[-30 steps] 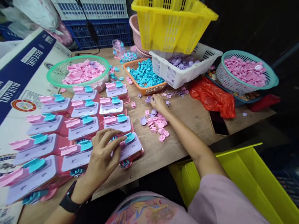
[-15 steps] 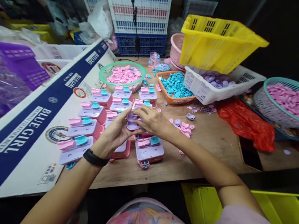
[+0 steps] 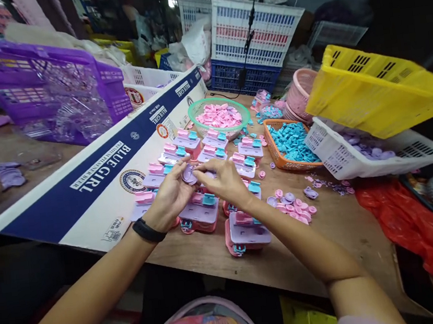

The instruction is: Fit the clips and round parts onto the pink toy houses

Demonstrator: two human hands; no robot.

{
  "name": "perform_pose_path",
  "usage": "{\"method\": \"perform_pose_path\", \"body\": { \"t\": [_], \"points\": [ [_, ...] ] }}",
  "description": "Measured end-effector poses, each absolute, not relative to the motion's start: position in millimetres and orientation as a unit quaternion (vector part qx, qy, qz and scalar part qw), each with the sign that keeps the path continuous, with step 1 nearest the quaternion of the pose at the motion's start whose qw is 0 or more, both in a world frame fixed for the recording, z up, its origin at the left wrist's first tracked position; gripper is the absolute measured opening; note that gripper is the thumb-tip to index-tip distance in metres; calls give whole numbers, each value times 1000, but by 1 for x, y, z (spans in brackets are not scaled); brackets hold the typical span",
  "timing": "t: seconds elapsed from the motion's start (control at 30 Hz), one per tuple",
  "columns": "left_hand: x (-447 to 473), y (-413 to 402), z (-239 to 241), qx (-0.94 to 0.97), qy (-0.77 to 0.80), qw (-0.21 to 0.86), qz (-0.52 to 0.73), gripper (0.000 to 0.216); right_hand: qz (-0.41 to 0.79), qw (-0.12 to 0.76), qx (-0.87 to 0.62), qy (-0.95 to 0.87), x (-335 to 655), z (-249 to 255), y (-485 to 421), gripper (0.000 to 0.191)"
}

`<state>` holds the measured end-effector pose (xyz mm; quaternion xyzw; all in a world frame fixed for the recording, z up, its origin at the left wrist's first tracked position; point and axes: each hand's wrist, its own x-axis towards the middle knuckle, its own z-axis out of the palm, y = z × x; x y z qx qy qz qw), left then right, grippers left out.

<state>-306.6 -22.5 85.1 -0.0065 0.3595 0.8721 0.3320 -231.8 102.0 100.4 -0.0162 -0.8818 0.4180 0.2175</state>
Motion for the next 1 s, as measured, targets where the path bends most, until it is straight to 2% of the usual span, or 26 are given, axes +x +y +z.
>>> {"method": "perform_pose_path", "body": {
  "t": [0.13, 0.2, 0.33, 0.43, 0.6, 0.83, 0.93, 1.0],
  "points": [
    [-306, -30, 83, 76, 399, 285, 868, 15, 386, 212, 7, -898, -252, 100, 79, 15],
    [-309, -37, 82, 114, 448, 263, 847, 15, 435, 185, -1, -881, -261, 103, 77, 19],
    [-331, -51, 83, 158, 515, 228, 811, 29, 554, 120, -32, -823, -279, 113, 85, 29],
    [-357, -56, 87, 198, 558, 194, 782, 31, 573, 118, -8, -811, -298, 116, 93, 29],
    [-392, -51, 86, 203, 584, 220, 755, 30, 628, 57, -11, -776, -336, 105, 97, 29],
    [-415, -55, 79, 293, 576, 254, 720, 69, 765, 5, -133, -630, -361, 101, 103, 29],
    [-430, -60, 80, 322, 655, 194, 655, 68, 734, 25, -113, -669, -370, 102, 115, 21],
    [-447, -60, 82, 348, 746, 100, 559, 60, 629, 68, -81, -770, -380, 104, 127, 17]
  ]
}}
